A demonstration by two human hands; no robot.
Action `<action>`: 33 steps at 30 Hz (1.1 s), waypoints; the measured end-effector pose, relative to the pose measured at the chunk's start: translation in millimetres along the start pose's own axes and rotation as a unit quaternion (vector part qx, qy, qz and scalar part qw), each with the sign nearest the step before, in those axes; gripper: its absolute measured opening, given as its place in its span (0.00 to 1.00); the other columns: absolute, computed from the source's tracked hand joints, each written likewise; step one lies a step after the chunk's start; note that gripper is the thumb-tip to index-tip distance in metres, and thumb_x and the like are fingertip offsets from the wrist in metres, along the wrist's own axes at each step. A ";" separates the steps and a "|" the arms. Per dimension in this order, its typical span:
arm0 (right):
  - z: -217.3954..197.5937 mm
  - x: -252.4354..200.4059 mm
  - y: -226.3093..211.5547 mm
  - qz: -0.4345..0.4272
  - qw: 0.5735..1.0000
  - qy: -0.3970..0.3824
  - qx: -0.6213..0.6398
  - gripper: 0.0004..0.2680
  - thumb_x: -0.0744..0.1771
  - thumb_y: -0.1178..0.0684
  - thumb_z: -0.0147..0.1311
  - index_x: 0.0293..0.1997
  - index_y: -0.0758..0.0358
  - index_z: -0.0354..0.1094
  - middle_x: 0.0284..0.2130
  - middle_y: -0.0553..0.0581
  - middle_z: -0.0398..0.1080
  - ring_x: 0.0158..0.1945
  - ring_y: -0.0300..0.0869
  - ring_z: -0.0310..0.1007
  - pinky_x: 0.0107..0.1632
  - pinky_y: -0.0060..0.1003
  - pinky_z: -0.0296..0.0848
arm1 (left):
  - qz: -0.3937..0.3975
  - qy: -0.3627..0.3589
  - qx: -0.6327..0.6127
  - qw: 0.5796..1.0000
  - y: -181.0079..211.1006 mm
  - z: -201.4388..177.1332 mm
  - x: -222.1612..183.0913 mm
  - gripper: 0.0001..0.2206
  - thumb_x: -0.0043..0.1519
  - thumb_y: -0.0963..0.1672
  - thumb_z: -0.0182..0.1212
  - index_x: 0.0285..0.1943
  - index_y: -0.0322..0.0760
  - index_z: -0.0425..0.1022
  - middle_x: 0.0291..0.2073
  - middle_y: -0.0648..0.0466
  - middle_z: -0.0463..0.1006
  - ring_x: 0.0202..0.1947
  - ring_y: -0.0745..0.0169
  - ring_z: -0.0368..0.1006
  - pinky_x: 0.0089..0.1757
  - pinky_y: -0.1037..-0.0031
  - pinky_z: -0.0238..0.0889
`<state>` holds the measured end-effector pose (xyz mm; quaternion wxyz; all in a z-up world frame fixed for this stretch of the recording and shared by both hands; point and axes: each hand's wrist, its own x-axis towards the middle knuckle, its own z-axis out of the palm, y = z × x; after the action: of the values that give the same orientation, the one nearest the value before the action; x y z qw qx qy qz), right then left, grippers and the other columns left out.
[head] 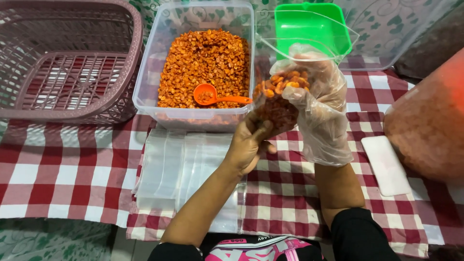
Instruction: Scooping snacks from a large container into small plastic bags and weighing them on a scale.
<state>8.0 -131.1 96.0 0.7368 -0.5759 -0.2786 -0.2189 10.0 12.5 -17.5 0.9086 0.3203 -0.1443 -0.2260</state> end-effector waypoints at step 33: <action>-5.9 -1.4 7.7 0.011 0.992 0.040 -0.120 0.27 0.72 0.28 0.39 0.66 0.65 0.57 0.70 0.63 0.56 0.61 0.48 0.71 0.68 0.42 0.71 | -0.105 -0.108 0.037 0.988 39.3 -1.1 18.5 0.26 0.73 0.53 0.41 0.70 0.28 0.62 0.59 0.38 0.74 0.57 0.45 0.75 0.54 0.61 0.72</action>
<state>12.9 -135.0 88.5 0.6755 -0.6538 -0.2145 -0.2650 38.8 30.9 9.3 0.8463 0.3405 -0.2157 -0.3484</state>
